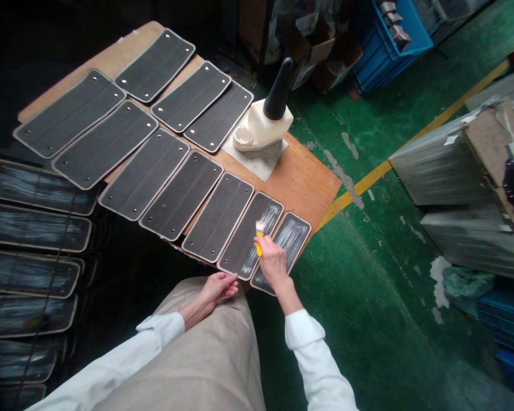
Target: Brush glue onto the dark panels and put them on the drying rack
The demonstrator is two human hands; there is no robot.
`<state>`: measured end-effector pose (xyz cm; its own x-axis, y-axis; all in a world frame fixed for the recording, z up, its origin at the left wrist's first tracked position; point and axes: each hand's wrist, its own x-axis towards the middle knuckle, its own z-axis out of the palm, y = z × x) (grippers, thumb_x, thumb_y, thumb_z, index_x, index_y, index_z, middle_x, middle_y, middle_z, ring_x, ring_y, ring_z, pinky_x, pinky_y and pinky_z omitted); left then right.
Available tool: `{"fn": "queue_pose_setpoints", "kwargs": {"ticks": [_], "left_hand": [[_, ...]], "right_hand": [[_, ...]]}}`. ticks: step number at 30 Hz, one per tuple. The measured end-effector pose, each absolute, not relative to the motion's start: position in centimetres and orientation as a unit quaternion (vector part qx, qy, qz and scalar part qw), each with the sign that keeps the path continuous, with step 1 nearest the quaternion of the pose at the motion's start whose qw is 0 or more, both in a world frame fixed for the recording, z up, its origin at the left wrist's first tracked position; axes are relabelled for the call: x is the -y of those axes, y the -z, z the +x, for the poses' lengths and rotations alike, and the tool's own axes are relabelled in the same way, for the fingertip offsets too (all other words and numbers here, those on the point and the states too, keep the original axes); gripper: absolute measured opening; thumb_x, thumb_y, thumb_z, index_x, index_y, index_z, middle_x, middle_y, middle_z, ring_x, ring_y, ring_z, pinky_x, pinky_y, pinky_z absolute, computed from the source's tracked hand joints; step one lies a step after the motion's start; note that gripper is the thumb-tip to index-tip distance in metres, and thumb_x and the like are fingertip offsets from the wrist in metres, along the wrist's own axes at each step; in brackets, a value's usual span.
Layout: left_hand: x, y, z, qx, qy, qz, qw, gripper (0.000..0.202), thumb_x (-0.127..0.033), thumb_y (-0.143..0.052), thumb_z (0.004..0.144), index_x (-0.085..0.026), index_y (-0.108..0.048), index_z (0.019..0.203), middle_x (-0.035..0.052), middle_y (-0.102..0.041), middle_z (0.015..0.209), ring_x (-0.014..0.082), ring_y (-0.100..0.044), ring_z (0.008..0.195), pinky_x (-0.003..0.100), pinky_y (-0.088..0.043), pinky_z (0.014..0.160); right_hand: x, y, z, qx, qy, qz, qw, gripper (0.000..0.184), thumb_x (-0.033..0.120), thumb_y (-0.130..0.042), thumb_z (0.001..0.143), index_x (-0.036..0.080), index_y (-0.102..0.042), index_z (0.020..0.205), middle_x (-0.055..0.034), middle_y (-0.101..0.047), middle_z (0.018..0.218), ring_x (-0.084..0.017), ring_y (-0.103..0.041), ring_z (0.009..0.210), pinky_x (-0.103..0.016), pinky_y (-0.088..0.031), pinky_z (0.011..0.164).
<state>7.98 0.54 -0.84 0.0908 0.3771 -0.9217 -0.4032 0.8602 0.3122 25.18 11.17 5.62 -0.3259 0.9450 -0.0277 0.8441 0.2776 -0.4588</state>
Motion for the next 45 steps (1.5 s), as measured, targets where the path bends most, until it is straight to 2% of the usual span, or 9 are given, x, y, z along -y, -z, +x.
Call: {"fn": "queue_pose_setpoints", "kwargs": {"ticks": [5, 10, 15, 20, 28, 35, 38, 41, 45], "left_hand": [[-0.5, 1.0, 7.9, -0.615, -0.268, -0.013, 0.741, 0.023, -0.026, -0.076, 0.075, -0.010, -0.061, 0.073, 0.0079, -0.069, 0.066, 0.0097, -0.064, 0.049, 0.017, -0.052, 0.046], [-0.5, 0.9, 7.8, -0.617, -0.262, -0.007, 0.742, 0.023, -0.027, -0.075, 0.075, -0.010, -0.061, 0.073, 0.0072, -0.069, 0.065, 0.0095, -0.063, 0.048, 0.016, -0.052, 0.046], [-0.6, 0.9, 7.9, -0.625, -0.260, 0.000, 0.736, 0.028, -0.031, -0.078, 0.072, -0.010, -0.060, 0.071, 0.0073, -0.069, 0.064, 0.0102, -0.063, 0.046, 0.016, -0.051, 0.042], [-0.7, 0.8, 7.8, -0.623, -0.263, 0.000, 0.737, 0.027, -0.031, -0.078, 0.072, -0.010, -0.061, 0.071, 0.0077, -0.069, 0.064, 0.0100, -0.063, 0.046, 0.016, -0.051, 0.043], [-1.0, 0.7, 7.7, -0.618, -0.267, -0.009, 0.739, 0.027, -0.030, -0.078, 0.071, -0.009, -0.061, 0.070, 0.0065, -0.067, 0.061, 0.0099, -0.062, 0.045, 0.016, -0.050, 0.043], [-1.1, 0.7, 7.7, -0.624, -0.255, -0.004, 0.739, 0.025, -0.028, -0.078, 0.072, -0.009, -0.061, 0.072, 0.0073, -0.068, 0.063, 0.0100, -0.062, 0.045, 0.016, -0.050, 0.042], [-1.1, 0.7, 7.8, -0.626, -0.254, -0.005, 0.738, 0.025, -0.028, -0.077, 0.073, -0.009, -0.061, 0.072, 0.0079, -0.068, 0.063, 0.0110, -0.063, 0.047, 0.017, -0.051, 0.042], [-1.2, 0.8, 7.8, -0.625, -0.256, -0.008, 0.737, 0.027, -0.029, -0.078, 0.071, -0.009, -0.061, 0.070, 0.0083, -0.068, 0.063, 0.0113, -0.063, 0.046, 0.017, -0.051, 0.042], [-1.3, 0.9, 7.9, -0.627, -0.256, -0.010, 0.736, 0.027, -0.028, -0.078, 0.071, -0.009, -0.060, 0.067, 0.0080, -0.067, 0.059, 0.0108, -0.061, 0.043, 0.017, -0.050, 0.040]], "right_hand": [[-3.1, -7.6, 23.5, 0.768, -0.354, -0.524, 0.097, 0.018, 0.027, -0.045, 0.100, 0.024, -0.061, 0.109, -0.0039, -0.066, 0.098, -0.019, -0.065, 0.085, -0.025, -0.048, 0.073], [-6.4, -8.2, 24.7, 0.705, -0.451, -0.524, 0.157, 0.017, 0.032, -0.047, 0.100, 0.025, -0.062, 0.104, -0.0004, -0.066, 0.094, -0.016, -0.065, 0.073, -0.025, -0.050, 0.068], [-16.5, -7.1, 26.5, 0.731, -0.259, -0.577, 0.257, 0.021, 0.034, -0.048, 0.099, 0.023, -0.063, 0.108, -0.0044, -0.065, 0.106, -0.020, -0.065, 0.091, -0.028, -0.048, 0.079], [-18.0, -5.9, 25.1, 0.785, -0.165, -0.572, 0.170, 0.020, 0.029, -0.047, 0.100, 0.022, -0.063, 0.110, -0.0050, -0.065, 0.106, -0.020, -0.064, 0.088, -0.025, -0.045, 0.071], [-6.1, -8.1, 22.8, 0.737, -0.421, -0.515, 0.119, 0.016, 0.026, -0.047, 0.099, 0.024, -0.062, 0.105, -0.0032, -0.066, 0.100, -0.018, -0.065, 0.088, -0.026, -0.047, 0.075], [-12.9, -5.2, 23.8, 0.608, -0.557, -0.529, 0.200, 0.021, 0.039, -0.054, 0.093, 0.021, -0.065, 0.096, -0.0009, -0.067, 0.080, -0.016, -0.065, 0.059, -0.026, -0.050, 0.057], [-18.0, -4.1, 24.6, 0.581, -0.519, -0.555, 0.292, 0.028, 0.044, -0.057, 0.089, 0.019, -0.064, 0.096, -0.0034, -0.067, 0.083, -0.017, -0.065, 0.058, -0.026, -0.050, 0.052], [-21.4, -4.4, 25.3, 0.619, -0.394, -0.573, 0.366, 0.028, 0.045, -0.053, 0.092, 0.019, -0.064, 0.099, -0.0051, -0.066, 0.092, -0.019, -0.067, 0.069, -0.028, -0.053, 0.059], [-21.8, -4.9, 25.3, 0.726, -0.212, -0.574, 0.313, 0.023, 0.035, -0.048, 0.098, 0.022, -0.064, 0.107, -0.0067, -0.065, 0.103, -0.021, -0.064, 0.091, -0.030, -0.049, 0.079]]}}
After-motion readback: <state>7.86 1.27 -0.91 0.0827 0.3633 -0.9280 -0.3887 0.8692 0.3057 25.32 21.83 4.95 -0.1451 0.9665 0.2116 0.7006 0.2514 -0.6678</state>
